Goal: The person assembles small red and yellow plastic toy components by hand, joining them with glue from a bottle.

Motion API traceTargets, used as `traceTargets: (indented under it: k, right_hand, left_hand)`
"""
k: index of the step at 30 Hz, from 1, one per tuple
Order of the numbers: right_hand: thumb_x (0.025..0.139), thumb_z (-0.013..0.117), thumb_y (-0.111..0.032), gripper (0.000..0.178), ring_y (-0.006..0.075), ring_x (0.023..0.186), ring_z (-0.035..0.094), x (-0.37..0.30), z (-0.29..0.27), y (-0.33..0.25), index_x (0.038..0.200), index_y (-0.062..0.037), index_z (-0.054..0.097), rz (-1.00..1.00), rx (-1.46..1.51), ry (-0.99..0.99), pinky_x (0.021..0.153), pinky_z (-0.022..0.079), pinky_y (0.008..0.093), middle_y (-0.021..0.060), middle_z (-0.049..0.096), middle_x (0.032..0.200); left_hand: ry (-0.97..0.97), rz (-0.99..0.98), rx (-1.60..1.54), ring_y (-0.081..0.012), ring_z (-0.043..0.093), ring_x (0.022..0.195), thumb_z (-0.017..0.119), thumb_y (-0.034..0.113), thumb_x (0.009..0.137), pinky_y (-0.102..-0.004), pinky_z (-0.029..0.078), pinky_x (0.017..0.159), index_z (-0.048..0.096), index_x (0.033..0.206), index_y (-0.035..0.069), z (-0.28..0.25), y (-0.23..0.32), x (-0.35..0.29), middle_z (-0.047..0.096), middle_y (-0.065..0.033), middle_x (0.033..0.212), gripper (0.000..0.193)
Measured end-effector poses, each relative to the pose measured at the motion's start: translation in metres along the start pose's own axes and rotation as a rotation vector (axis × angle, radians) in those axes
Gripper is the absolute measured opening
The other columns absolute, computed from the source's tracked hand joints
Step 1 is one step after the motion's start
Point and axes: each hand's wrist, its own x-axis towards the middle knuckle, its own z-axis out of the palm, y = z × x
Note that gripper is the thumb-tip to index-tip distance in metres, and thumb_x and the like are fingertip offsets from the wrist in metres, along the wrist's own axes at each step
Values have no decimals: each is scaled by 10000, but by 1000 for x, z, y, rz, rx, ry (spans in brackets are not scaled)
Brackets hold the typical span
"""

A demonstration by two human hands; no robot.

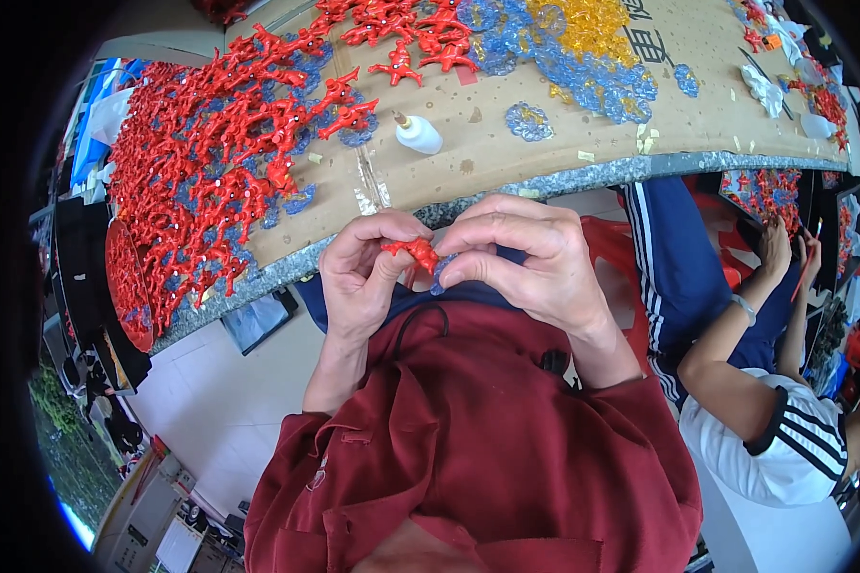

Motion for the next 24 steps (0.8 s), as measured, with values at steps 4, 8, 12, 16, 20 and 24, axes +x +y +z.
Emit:
traceTargets:
  k: [4,8,12,16,20,24]
  right_hand:
    - [587,759,-55,219,167,653,578,0,-1,4,763,6,645,-41,-65,-8,578,443,265,87,619,719]
    - [624,735,-31,212,170,707,614,1,-2,8,823,-13,665,-101,-57,-55,609,484,266,84,629,776]
    - [610,745,-54,241,171,706,606,1,3,7,836,-32,665,-173,-130,26,610,472,267,86,623,775]
    - [627,745,-69,244,169,681,603,0,9,3,854,-38,660,-206,-203,49,593,467,253,86,618,779]
    - [665,729,-53,216,141,659,593,-7,15,9,861,-17,645,33,31,82,578,459,232,82,617,790]
    - [673,714,-12,197,135,681,595,-7,15,13,855,-2,639,-5,135,45,584,461,235,82,617,782]
  left_hand:
    - [24,-151,-5,-125,593,816,559,-17,833,-233,480,738,563,975,-38,2,9,0,613,-93,928,144]
    - [30,-186,-71,-124,600,805,551,-33,832,-232,482,744,560,979,-40,-1,6,-1,620,-92,922,148]
    - [34,-100,-140,-136,593,857,570,-48,811,-242,485,760,551,988,-40,-2,4,0,601,-129,978,178]
    - [-38,-5,-227,-163,577,906,623,-65,758,-258,485,778,552,956,-21,-10,-1,0,583,-157,994,215]
    - [-26,123,-264,-198,570,929,645,-83,721,-287,486,788,554,917,1,-12,-14,3,587,-148,959,232]
    - [-27,187,-252,-248,558,964,659,-80,698,-339,493,786,566,879,32,-11,-19,4,589,-132,942,233]
